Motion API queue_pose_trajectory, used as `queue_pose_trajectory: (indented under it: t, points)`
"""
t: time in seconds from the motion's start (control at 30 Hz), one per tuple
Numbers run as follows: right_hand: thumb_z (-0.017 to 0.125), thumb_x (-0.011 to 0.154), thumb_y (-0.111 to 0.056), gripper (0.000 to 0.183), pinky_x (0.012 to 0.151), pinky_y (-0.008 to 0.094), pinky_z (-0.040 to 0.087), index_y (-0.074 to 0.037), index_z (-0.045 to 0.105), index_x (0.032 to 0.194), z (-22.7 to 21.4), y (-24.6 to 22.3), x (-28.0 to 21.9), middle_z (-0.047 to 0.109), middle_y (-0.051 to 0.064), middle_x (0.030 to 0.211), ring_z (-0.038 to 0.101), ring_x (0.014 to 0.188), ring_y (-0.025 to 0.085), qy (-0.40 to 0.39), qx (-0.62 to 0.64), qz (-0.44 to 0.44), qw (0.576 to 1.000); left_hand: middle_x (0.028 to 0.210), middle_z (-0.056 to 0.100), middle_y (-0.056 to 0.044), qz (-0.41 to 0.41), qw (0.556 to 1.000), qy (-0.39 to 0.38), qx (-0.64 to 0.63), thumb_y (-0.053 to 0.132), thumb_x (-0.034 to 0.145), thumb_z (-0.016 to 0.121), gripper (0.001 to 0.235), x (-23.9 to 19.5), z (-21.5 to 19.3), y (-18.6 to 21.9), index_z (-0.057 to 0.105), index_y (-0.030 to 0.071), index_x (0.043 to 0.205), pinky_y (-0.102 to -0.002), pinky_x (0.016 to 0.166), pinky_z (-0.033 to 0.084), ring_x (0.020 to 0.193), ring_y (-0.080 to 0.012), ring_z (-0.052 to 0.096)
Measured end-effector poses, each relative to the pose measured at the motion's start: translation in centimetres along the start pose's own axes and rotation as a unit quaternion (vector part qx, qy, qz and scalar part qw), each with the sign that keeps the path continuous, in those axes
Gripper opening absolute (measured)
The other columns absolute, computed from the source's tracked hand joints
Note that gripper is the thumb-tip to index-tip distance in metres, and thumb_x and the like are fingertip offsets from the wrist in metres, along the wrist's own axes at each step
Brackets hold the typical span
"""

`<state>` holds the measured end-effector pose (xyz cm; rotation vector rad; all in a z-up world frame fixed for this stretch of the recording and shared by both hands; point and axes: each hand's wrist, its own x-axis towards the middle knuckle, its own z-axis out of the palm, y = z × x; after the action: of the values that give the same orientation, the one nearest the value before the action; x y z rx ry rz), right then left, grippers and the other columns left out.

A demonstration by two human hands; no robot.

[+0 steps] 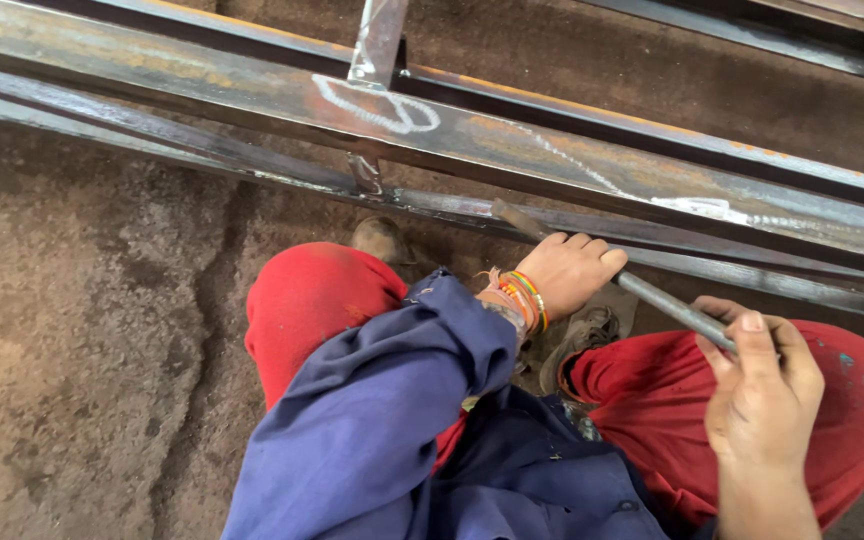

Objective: The person uses a metal rod to pry a bar into place on a metal structure, then uses a hammer and a metal rod to strike the frame joints while another person assists by holding the structure on the floor.

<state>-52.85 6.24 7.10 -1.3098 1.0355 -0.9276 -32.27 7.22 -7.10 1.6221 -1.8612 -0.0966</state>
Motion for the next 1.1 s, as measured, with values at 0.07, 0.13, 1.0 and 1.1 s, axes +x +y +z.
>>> queue_pose_trajectory:
  t: [0.07,0.13,1.0,1.1]
  points:
    - [0.064,0.108,-0.021,0.018,0.085,0.034,0.053,-0.004,0.064,0.108,0.5,-1.1,0.7,0.072,0.012,0.102,0.068,0.097,0.021,-0.009,-0.179,0.009,0.984,0.101,0.068,-0.006,-0.024,1.0,-0.009,0.013,0.016,0.092,0.057,0.016,0.1,0.5,-0.3,0.059,0.014,0.108,-0.041,0.084,0.053,0.1,-0.0265,0.069]
    - [0.069,0.104,-0.022,0.024,0.07,0.031,0.05,0.0,0.067,0.109,0.7,-2.1,1.4,0.07,0.014,0.081,0.069,0.077,0.022,-0.032,-0.402,0.009,0.915,0.101,0.069,-0.007,-0.043,0.999,0.002,0.018,0.016,0.09,0.058,0.017,-0.2,0.9,-0.6,0.059,0.013,0.107,-0.042,0.084,0.053,0.1,-0.0277,0.069]
    - [0.069,0.102,-0.02,0.026,0.055,0.018,0.034,0.004,0.069,0.113,3.0,8.5,10.5,0.055,-0.004,0.076,0.044,0.064,0.003,-0.14,-0.057,0.11,0.982,0.101,0.072,-0.011,-0.218,0.923,0.263,0.178,0.029,0.105,0.074,0.021,0.0,-26.1,-10.4,0.066,0.011,0.114,-0.047,0.08,0.054,0.091,-0.0342,0.071]
    - [0.071,0.103,-0.021,0.027,0.053,0.019,0.033,0.004,0.067,0.11,3.4,9.1,11.2,0.055,-0.004,0.077,0.043,0.062,0.003,-0.123,-0.021,0.117,0.985,0.099,0.075,-0.009,-0.287,0.919,0.214,0.163,0.036,0.102,0.07,0.026,-0.8,-26.3,-14.5,0.066,0.011,0.107,-0.051,0.079,0.053,0.091,-0.0353,0.07]
